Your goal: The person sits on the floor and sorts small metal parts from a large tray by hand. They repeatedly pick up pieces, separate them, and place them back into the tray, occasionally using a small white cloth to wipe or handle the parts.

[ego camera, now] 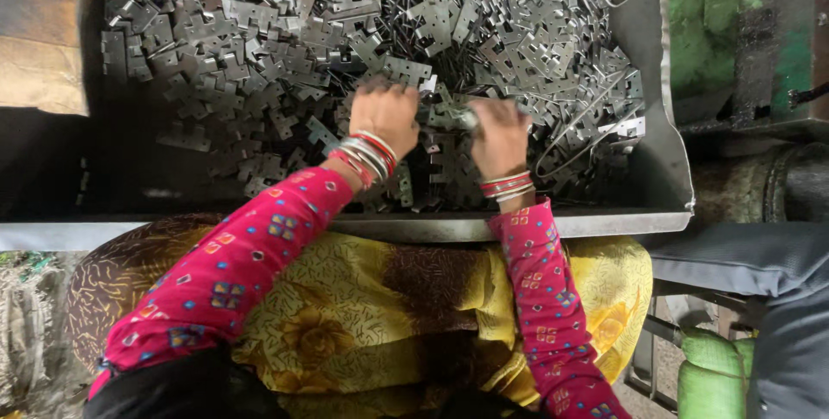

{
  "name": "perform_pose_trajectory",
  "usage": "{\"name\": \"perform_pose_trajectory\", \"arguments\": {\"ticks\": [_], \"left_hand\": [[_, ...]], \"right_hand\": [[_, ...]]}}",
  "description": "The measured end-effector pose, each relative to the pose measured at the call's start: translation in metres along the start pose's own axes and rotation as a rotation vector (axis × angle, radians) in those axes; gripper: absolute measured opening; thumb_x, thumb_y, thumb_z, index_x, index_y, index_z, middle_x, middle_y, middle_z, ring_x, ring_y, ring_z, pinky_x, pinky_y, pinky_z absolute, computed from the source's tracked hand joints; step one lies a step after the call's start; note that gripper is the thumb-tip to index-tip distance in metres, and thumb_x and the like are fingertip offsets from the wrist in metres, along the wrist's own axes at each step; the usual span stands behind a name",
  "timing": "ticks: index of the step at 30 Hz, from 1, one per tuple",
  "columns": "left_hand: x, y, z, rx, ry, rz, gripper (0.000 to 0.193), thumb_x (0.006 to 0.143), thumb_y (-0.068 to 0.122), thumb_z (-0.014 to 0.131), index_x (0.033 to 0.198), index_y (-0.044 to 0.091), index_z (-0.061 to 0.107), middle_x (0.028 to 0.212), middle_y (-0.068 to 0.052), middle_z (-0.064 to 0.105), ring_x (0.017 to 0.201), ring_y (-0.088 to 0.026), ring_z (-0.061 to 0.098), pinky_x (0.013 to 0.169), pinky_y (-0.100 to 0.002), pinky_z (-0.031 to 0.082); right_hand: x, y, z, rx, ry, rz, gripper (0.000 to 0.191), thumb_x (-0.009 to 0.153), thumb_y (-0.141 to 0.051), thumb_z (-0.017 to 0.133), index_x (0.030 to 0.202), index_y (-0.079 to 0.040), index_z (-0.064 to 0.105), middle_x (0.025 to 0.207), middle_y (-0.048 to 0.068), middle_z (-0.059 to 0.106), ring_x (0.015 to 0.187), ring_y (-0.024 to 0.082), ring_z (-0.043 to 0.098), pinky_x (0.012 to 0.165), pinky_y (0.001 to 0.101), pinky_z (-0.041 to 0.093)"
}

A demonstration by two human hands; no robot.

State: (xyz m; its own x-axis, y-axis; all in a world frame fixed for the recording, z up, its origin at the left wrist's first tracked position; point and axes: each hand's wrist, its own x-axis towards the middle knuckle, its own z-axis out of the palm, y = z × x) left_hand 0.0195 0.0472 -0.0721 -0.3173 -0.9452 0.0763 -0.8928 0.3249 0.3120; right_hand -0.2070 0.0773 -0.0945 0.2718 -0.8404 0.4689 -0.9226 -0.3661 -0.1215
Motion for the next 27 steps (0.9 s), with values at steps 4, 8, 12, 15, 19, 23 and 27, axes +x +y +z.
{"name": "perform_pose_trajectory", "arguments": {"ticks": [4, 8, 12, 15, 19, 23, 27], "left_hand": [[0.011, -0.010, -0.017, -0.063, -0.063, -0.047, 0.023, 0.081, 0.028, 0.076, 0.098, 0.012, 0.073, 0.094, -0.014, 0.075, 0.091, -0.035, 0.073, 0.084, -0.047, 0.056], [0.015, -0.026, -0.032, -0.129, -0.080, -0.040, 0.025, 0.079, 0.031, 0.079, 0.091, 0.010, 0.074, 0.091, -0.019, 0.074, 0.087, -0.041, 0.072, 0.078, -0.050, 0.058], [0.019, -0.036, -0.041, -0.295, -0.007, 0.021, 0.025, 0.085, 0.031, 0.076, 0.096, 0.009, 0.072, 0.087, -0.019, 0.074, 0.085, -0.041, 0.072, 0.079, -0.051, 0.057], [0.023, -0.038, -0.042, -0.420, 0.027, 0.090, 0.027, 0.095, 0.028, 0.071, 0.104, 0.003, 0.064, 0.083, -0.021, 0.073, 0.081, -0.041, 0.072, 0.075, -0.050, 0.057], [0.026, -0.034, -0.042, -0.850, 0.016, 0.136, 0.019, 0.100, 0.012, 0.064, 0.110, -0.002, 0.056, 0.084, -0.018, 0.072, 0.074, -0.029, 0.075, 0.063, -0.042, 0.060], [0.025, -0.029, -0.048, -1.368, -0.308, -0.083, 0.018, 0.096, 0.007, 0.061, 0.113, 0.000, 0.058, 0.090, -0.013, 0.072, 0.071, -0.020, 0.075, 0.059, -0.038, 0.068], [0.022, -0.028, -0.060, -1.409, -0.366, -0.121, 0.027, 0.099, 0.012, 0.072, 0.121, -0.002, 0.066, 0.096, -0.013, 0.069, 0.078, -0.021, 0.072, 0.069, -0.039, 0.067]], "right_hand": [[0.002, 0.016, -0.011, 0.839, 0.261, 0.507, 0.015, 0.101, -0.019, 0.067, 0.113, -0.009, 0.068, 0.102, 0.011, 0.074, 0.088, 0.025, 0.073, 0.079, 0.0489, 0.061], [0.003, 0.029, -0.032, 1.750, 0.400, 1.028, 0.030, 0.096, -0.032, 0.060, 0.109, -0.005, 0.068, 0.091, 0.013, 0.074, 0.075, 0.025, 0.074, 0.065, 0.0457, 0.066], [0.007, 0.032, -0.022, 1.610, 0.052, 0.821, 0.027, 0.092, -0.027, 0.072, 0.109, -0.006, 0.069, 0.085, 0.013, 0.075, 0.066, 0.025, 0.070, 0.060, 0.0424, 0.064], [0.010, 0.027, 0.008, 0.976, -0.066, 0.590, 0.028, 0.092, -0.026, 0.076, 0.108, -0.004, 0.072, 0.086, 0.013, 0.075, 0.073, 0.027, 0.071, 0.064, 0.0428, 0.057], [0.012, 0.020, 0.046, 0.379, -0.224, 0.099, 0.029, 0.083, -0.024, 0.085, 0.101, -0.003, 0.075, 0.087, 0.017, 0.075, 0.079, 0.033, 0.072, 0.074, 0.0451, 0.057], [0.012, 0.025, 0.055, 0.260, -0.107, -0.031, 0.030, 0.082, -0.010, 0.078, 0.110, -0.002, 0.072, 0.096, 0.020, 0.074, 0.088, 0.035, 0.071, 0.079, 0.0441, 0.058], [0.003, 0.050, 0.033, 0.694, 0.067, 0.418, 0.024, 0.099, -0.020, 0.070, 0.116, -0.002, 0.069, 0.093, 0.010, 0.075, 0.084, 0.025, 0.073, 0.074, 0.0415, 0.059]]}}
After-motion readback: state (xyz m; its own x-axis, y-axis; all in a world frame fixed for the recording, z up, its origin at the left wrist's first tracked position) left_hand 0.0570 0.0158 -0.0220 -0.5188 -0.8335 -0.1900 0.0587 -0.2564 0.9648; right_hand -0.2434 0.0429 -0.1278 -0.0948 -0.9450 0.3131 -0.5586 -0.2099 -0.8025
